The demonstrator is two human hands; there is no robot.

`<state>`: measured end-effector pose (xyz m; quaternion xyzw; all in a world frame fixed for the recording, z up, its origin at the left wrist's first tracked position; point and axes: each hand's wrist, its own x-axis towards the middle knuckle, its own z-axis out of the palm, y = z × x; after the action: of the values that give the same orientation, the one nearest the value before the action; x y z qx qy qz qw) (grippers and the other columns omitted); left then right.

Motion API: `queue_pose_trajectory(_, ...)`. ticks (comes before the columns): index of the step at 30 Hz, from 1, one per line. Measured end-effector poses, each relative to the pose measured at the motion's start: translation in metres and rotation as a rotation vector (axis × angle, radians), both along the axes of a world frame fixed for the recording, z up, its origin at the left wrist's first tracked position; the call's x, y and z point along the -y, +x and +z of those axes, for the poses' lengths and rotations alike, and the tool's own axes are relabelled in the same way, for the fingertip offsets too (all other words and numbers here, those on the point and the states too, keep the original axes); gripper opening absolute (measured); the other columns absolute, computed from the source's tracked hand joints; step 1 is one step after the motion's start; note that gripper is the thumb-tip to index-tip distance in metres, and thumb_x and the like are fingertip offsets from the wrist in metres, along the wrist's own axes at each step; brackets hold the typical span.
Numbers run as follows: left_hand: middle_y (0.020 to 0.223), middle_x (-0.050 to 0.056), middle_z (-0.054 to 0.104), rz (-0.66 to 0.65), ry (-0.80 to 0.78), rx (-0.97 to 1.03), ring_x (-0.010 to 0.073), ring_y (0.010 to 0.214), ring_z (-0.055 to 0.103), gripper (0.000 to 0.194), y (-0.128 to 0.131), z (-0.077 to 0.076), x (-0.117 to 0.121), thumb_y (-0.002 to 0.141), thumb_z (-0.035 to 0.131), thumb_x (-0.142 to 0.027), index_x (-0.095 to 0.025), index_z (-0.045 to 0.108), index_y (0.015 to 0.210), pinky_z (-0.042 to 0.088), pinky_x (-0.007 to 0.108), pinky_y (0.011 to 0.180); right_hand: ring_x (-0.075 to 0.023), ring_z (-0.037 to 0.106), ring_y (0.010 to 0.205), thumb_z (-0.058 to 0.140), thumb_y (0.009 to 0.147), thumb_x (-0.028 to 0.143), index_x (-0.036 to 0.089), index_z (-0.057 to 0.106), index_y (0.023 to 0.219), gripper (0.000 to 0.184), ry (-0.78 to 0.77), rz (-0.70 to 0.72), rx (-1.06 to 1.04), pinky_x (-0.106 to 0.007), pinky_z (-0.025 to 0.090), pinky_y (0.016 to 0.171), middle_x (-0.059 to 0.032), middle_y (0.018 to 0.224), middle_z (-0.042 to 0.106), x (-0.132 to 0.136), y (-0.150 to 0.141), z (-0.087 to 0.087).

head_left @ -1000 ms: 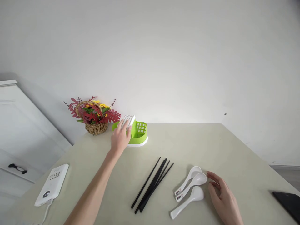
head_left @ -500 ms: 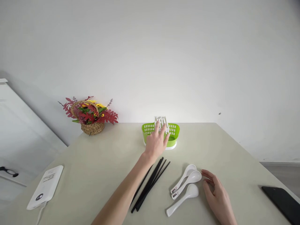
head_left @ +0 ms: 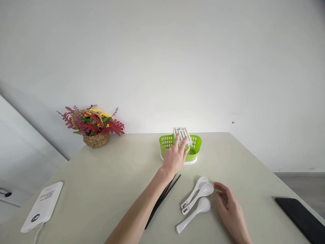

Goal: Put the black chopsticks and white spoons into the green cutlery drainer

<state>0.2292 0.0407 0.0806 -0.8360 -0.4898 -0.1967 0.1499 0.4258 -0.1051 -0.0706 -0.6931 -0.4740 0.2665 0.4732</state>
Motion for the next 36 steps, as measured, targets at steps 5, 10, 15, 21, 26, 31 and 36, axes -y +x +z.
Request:
queue_pose_trajectory(5,0.168,0.017,0.030,-0.020,0.015,-0.008,0.0199,0.090,0.075,0.050,-0.003,-0.003,-0.003,0.108,0.038,-0.039,-0.026,0.038,0.156,0.059,0.028,0.060,-0.0264,0.068,0.111,0.052,0.089,0.044,0.027,0.059,0.127,0.042,0.019,-0.002,-0.010,-0.036,0.054,0.086,-0.0058,0.133,0.067,0.001,-0.001,0.003)
queue_pose_trajectory(10,0.167,0.017,0.033,-0.109,0.032,0.052,0.0208,0.095,0.075,0.047,-0.011,-0.005,-0.010,0.108,0.037,-0.039,-0.026,0.040,0.154,0.058,0.025,0.057,-0.0262,0.069,0.111,0.054,0.088,0.043,0.028,0.061,0.126,0.041,0.023,-0.010,-0.005,-0.036,0.054,0.087,-0.0040,0.129,0.070,0.001,-0.001,0.002)
queue_pose_trajectory(15,0.164,0.015,0.039,-0.202,0.053,0.089,0.0178,0.091,0.076,0.043,-0.024,-0.008,-0.021,0.109,0.034,-0.030,-0.028,0.041,0.152,0.059,0.024,0.057,-0.0267,0.069,0.111,0.053,0.088,0.042,0.029,0.060,0.126,0.041,0.010,-0.005,0.014,-0.038,0.053,0.090,-0.0035,0.130,0.069,0.001,0.000,0.002)
queue_pose_trajectory(21,0.161,0.015,0.045,-0.257,0.051,0.100,0.0163,0.091,0.076,0.043,-0.033,-0.008,-0.026,0.109,0.037,-0.025,-0.029,0.041,0.151,0.060,0.023,0.059,-0.0256,0.067,0.113,0.051,0.090,0.044,0.030,0.058,0.126,0.040,0.007,0.010,0.009,-0.037,0.052,0.093,-0.0034,0.129,0.068,0.000,0.000,0.000)
queue_pose_trajectory(26,0.163,0.015,0.042,-0.236,0.048,0.112,0.0176,0.094,0.076,0.043,-0.032,-0.009,-0.019,0.109,0.038,-0.027,-0.028,0.041,0.152,0.061,0.024,0.060,-0.0256,0.067,0.113,0.051,0.089,0.045,0.029,0.059,0.125,0.040,0.007,0.015,0.018,-0.036,0.053,0.091,-0.0036,0.129,0.068,0.000,0.000,0.001)
queue_pose_trajectory(31,0.162,0.015,0.043,-0.192,0.039,0.112,0.0191,0.094,0.076,0.044,-0.026,-0.010,-0.014,0.108,0.039,-0.027,-0.028,0.042,0.152,0.061,0.025,0.058,-0.0256,0.067,0.113,0.052,0.088,0.045,0.030,0.060,0.125,0.040,-0.001,0.010,0.028,-0.035,0.053,0.088,-0.0027,0.129,0.069,0.001,0.001,0.000)
queue_pose_trajectory(36,0.165,0.014,0.037,-0.247,0.060,0.184,0.0244,0.114,0.071,0.047,-0.034,-0.004,-0.003,0.107,0.042,-0.031,-0.031,0.038,0.154,0.064,0.039,0.086,-0.0256,0.068,0.113,0.051,0.090,0.045,0.029,0.059,0.126,0.041,-0.004,0.009,0.041,-0.035,0.053,0.087,-0.0037,0.130,0.069,0.002,0.003,-0.002)
